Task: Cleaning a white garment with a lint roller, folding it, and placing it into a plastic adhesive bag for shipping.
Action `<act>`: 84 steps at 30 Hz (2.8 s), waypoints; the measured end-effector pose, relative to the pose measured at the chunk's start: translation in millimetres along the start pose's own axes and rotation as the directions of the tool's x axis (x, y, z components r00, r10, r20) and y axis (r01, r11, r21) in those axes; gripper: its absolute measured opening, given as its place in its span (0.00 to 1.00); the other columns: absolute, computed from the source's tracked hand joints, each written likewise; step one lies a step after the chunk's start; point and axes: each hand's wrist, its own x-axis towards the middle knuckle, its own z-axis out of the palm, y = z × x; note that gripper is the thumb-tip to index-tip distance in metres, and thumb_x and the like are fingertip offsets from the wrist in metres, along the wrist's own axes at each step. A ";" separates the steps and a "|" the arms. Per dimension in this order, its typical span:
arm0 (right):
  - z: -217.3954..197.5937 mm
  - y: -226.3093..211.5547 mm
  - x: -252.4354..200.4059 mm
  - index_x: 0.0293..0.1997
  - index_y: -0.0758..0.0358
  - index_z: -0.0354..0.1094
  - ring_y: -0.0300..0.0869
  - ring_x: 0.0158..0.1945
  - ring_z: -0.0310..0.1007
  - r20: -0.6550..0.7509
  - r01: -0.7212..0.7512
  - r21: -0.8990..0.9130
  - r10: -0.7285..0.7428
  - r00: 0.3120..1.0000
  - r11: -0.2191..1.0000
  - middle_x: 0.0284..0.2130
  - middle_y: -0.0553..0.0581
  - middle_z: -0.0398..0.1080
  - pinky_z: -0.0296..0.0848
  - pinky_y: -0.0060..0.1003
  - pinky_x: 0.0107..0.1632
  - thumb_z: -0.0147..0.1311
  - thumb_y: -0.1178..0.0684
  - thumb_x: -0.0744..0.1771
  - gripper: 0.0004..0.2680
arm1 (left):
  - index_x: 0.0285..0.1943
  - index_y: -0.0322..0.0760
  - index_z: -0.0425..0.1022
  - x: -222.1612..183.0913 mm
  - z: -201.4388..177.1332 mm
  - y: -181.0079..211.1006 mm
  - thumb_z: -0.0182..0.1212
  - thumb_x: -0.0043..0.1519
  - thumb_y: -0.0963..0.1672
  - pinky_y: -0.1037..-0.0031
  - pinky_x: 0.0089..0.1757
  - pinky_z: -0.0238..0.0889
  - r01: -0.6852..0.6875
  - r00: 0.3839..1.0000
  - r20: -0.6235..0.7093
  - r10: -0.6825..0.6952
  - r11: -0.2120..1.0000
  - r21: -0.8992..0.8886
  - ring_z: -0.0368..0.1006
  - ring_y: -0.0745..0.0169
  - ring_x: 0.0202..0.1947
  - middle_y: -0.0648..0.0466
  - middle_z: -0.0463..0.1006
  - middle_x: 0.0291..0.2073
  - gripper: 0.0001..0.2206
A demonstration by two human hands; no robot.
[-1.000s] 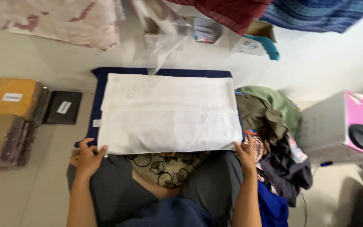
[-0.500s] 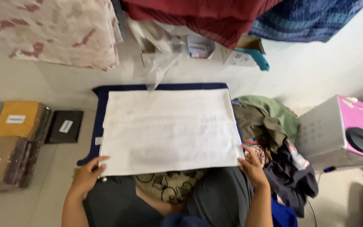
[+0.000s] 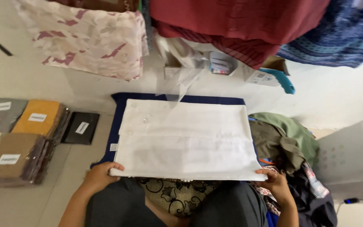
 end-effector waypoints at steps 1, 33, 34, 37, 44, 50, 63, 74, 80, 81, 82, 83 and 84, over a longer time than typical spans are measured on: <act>1.4 2.6 0.2 0.48 0.82 0.76 0.55 0.38 0.75 0.017 -0.006 -0.006 0.006 1.000 1.000 0.44 0.69 0.75 0.77 0.45 0.42 0.58 0.84 0.56 0.18 | 0.48 0.59 0.85 -3.1 3.7 -4.3 0.72 0.49 0.42 0.80 0.41 0.67 0.017 1.000 -0.004 -0.017 1.000 -0.007 0.80 0.72 0.35 0.66 0.86 0.36 0.18; 147.4 -113.1 228.9 0.42 0.62 0.70 0.58 0.33 0.77 -0.430 -0.057 -0.701 -0.358 0.829 0.711 0.26 0.61 0.74 0.71 0.48 0.36 0.46 0.49 0.73 0.10 | 0.49 0.44 0.80 246.7 -21.0 88.2 0.53 0.69 0.52 0.52 0.44 0.71 0.044 0.736 -0.674 -0.058 0.998 -0.038 0.80 0.37 0.40 0.42 0.83 0.33 0.15; 148.7 -110.1 231.8 0.42 0.62 0.70 0.58 0.33 0.77 -0.433 -0.061 -0.701 -0.355 0.828 0.711 0.26 0.61 0.74 0.71 0.48 0.36 0.46 0.49 0.73 0.10 | 0.49 0.44 0.80 245.7 -17.4 86.5 0.53 0.69 0.52 0.52 0.44 0.71 0.042 0.739 -0.671 -0.056 0.998 -0.037 0.80 0.37 0.40 0.42 0.83 0.33 0.15; 151.8 -105.6 238.2 0.45 0.58 0.69 0.54 0.32 0.77 -0.406 -0.143 -0.824 -0.394 0.824 0.549 0.28 0.58 0.74 0.75 0.46 0.35 0.44 0.48 0.73 0.08 | 0.52 0.46 0.78 245.7 -8.2 82.5 0.53 0.68 0.50 0.51 0.45 0.72 0.065 0.738 -0.674 0.032 0.991 0.118 0.81 0.38 0.41 0.46 0.83 0.41 0.12; 150.9 -114.1 240.7 0.52 0.54 0.60 0.57 0.35 0.78 -0.348 -0.137 -0.869 -0.391 0.852 0.476 0.32 0.59 0.72 0.76 0.52 0.37 0.39 0.49 0.75 0.06 | 0.59 0.45 0.75 242.3 -12.1 87.6 0.51 0.72 0.47 0.50 0.46 0.71 0.052 0.712 -0.701 0.023 0.995 0.086 0.80 0.38 0.44 0.47 0.82 0.48 0.12; 152.0 -95.6 256.1 0.49 0.50 0.60 0.54 0.31 0.79 -0.345 -0.202 -0.919 -0.448 0.825 0.337 0.33 0.55 0.72 0.78 0.48 0.33 0.37 0.46 0.75 0.06 | 0.56 0.49 0.75 257.9 -4.8 76.9 0.51 0.72 0.48 0.52 0.43 0.73 0.068 0.669 -0.740 0.074 0.985 0.160 0.80 0.41 0.41 0.51 0.82 0.45 0.10; 139.6 -72.4 271.1 0.43 0.47 0.68 0.48 0.21 0.73 -0.258 -0.158 -0.966 -0.718 0.646 0.205 0.26 0.49 0.67 0.70 0.36 0.22 0.50 0.45 0.73 0.05 | 0.52 0.52 0.73 262.1 -1.7 76.5 0.54 0.70 0.51 0.58 0.37 0.74 0.150 0.705 -0.704 0.084 0.953 0.264 0.80 0.48 0.33 0.56 0.77 0.37 0.08; 136.0 -80.8 273.8 0.49 0.47 0.67 0.54 0.51 0.68 -0.290 -0.006 -0.898 -0.583 0.759 0.439 0.49 0.54 0.65 0.66 0.47 0.51 0.49 0.46 0.72 0.04 | 0.59 0.61 0.76 279.6 -22.2 70.7 0.51 0.69 0.50 0.56 0.53 0.62 0.010 0.758 -0.552 0.348 0.840 0.543 0.62 0.46 0.66 0.55 0.69 0.63 0.12; 91.9 -63.3 312.5 0.49 0.47 0.66 0.49 0.61 0.60 -0.265 0.028 -0.807 -0.405 0.875 0.589 0.52 0.49 0.67 0.53 0.51 0.62 0.47 0.47 0.72 0.03 | 0.53 0.59 0.75 307.0 -53.1 42.3 0.55 0.65 0.49 0.49 0.58 0.57 -0.113 0.850 -0.391 0.352 0.848 0.517 0.58 0.50 0.70 0.65 0.72 0.63 0.09; 77.7 -57.1 321.8 0.48 0.43 0.68 0.47 0.64 0.62 -0.243 0.071 -0.769 -0.394 0.886 0.635 0.50 0.45 0.71 0.54 0.54 0.64 0.49 0.46 0.72 0.03 | 0.54 0.62 0.74 307.2 -62.2 38.6 0.55 0.65 0.49 0.45 0.59 0.56 -0.156 0.869 -0.352 0.348 0.868 0.471 0.59 0.51 0.70 0.67 0.73 0.60 0.10; 79.1 -81.1 299.7 0.48 0.43 0.68 0.47 0.64 0.62 -0.242 0.075 -0.770 -0.398 0.885 0.634 0.50 0.45 0.71 0.54 0.54 0.64 0.49 0.46 0.72 0.03 | 0.54 0.62 0.74 289.4 -76.4 48.0 0.55 0.65 0.49 0.45 0.59 0.56 -0.156 0.867 -0.356 0.349 0.869 0.470 0.59 0.51 0.70 0.67 0.73 0.60 0.10; 80.3 -104.8 277.3 0.49 0.50 0.68 0.59 0.58 0.66 -0.206 0.167 -0.708 -0.427 0.881 0.687 0.45 0.59 0.73 0.60 0.59 0.59 0.50 0.50 0.72 0.04 | 0.54 0.57 0.76 271.2 -90.2 57.5 0.56 0.65 0.48 0.46 0.58 0.56 -0.199 0.868 -0.345 0.358 0.886 0.418 0.65 0.46 0.65 0.60 0.78 0.55 0.10; 82.3 -127.2 253.9 0.50 0.56 0.68 0.71 0.52 0.70 -0.175 0.256 -0.633 -0.456 0.872 0.731 0.41 0.72 0.74 0.65 0.63 0.53 0.51 0.54 0.71 0.04 | 0.54 0.52 0.78 253.3 -105.5 67.0 0.57 0.66 0.46 0.46 0.57 0.57 -0.242 0.867 -0.334 0.370 0.898 0.368 0.72 0.41 0.60 0.52 0.84 0.49 0.10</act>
